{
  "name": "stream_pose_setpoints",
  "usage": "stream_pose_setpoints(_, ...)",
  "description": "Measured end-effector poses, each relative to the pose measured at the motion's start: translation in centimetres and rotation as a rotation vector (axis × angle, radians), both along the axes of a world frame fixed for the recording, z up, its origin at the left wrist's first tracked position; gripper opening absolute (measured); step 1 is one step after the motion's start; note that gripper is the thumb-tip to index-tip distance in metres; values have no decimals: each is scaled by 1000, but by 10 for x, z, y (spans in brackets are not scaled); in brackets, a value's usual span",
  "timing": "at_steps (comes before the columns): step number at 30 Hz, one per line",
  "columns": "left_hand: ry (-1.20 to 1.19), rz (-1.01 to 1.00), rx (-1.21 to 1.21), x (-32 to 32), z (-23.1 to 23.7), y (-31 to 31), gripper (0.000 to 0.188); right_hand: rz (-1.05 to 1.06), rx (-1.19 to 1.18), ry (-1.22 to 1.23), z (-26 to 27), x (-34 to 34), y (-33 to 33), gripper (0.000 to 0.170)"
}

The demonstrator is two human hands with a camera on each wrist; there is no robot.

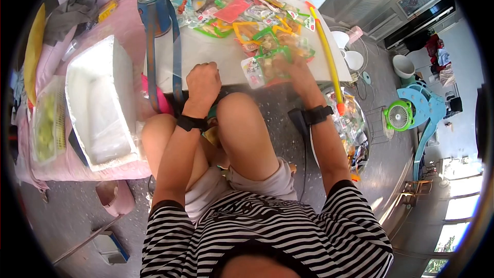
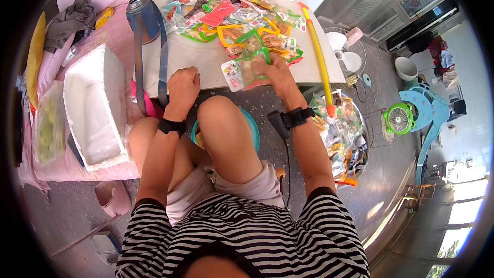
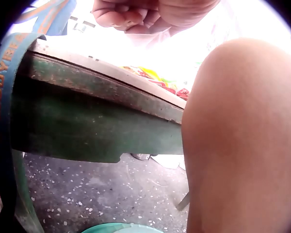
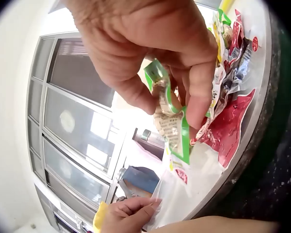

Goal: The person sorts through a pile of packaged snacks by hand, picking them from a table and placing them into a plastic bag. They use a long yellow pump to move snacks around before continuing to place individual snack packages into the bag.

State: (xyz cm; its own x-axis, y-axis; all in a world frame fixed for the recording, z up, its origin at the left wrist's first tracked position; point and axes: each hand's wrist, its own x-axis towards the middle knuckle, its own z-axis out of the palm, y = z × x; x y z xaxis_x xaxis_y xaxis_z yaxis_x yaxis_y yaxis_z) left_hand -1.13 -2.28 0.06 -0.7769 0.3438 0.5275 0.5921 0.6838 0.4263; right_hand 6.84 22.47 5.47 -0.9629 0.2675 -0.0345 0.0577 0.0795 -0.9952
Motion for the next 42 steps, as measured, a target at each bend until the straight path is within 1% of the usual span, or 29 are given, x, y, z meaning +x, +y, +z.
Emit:
stream_pose_setpoints(2, 22, -6, 21, 0, 0, -1, 11, 22, 6, -51, 32, 8, -17, 28)
stream_pose_setpoints(5, 32, -24, 41, -1, 0, 1, 11, 201, 58, -153, 28, -5, -13, 27)
stream_pose_setpoints(9, 54, -60, 45, 0, -1, 4, 9, 267, 237, -287, 15, -9, -47, 23)
stream_pose_setpoints(12, 72, -56, 39, 0, -2, 4, 8, 273, 260, -259, 2, -2, -74, 24)
stream_pose_setpoints(13, 91, -55, 47, 0, -1, 4, 7, 274, 342, -225, 3, -2, -78, 28)
stream_pose_setpoints(16, 96, -59, 44, 0, -4, 5, 8, 374, 181, -282, 6, 3, -76, 34)
stream_pose_setpoints(19, 72, -58, 40, -2, -6, 5, 8, 469, 339, 24, -14, 7, -62, 39)
stream_pose_setpoints(22, 46, -52, 27, -1, -5, 3, 8, 333, 106, -69, -33, 12, -53, 38)
stream_pose_setpoints(25, 53, -46, 31, -2, -4, 2, 8, 204, 69, 62, -25, 16, -49, 31)
stream_pose_setpoints(28, 56, -45, 21, -1, -3, 3, 9, 125, 42, 41, 0, 15, -46, 24)
stream_pose_setpoints(31, 81, -60, 31, 2, -3, 8, 9, 70, 158, 111, -5, 0, -38, 23)
stream_pose_setpoints(34, 98, -60, 40, 2, -2, 8, 8, -96, 225, -94, 9, 2, -57, 23)
stream_pose_setpoints(37, 109, -82, 57, 5, 4, 8, 5, 79, 172, -1, -13, -9, -52, 26)
stream_pose_setpoints(38, 115, -95, 66, 6, 6, 9, 5, 72, 116, -68, -17, -10, -50, 26)
stream_pose_setpoints(40, 122, -100, 78, 5, 5, 10, 6, 56, 4, -204, -7, -11, -60, 26)
stream_pose_setpoints(42, 129, -135, 118, 5, 7, 12, 8, 69, -94, -177, -14, -25, -61, 28)
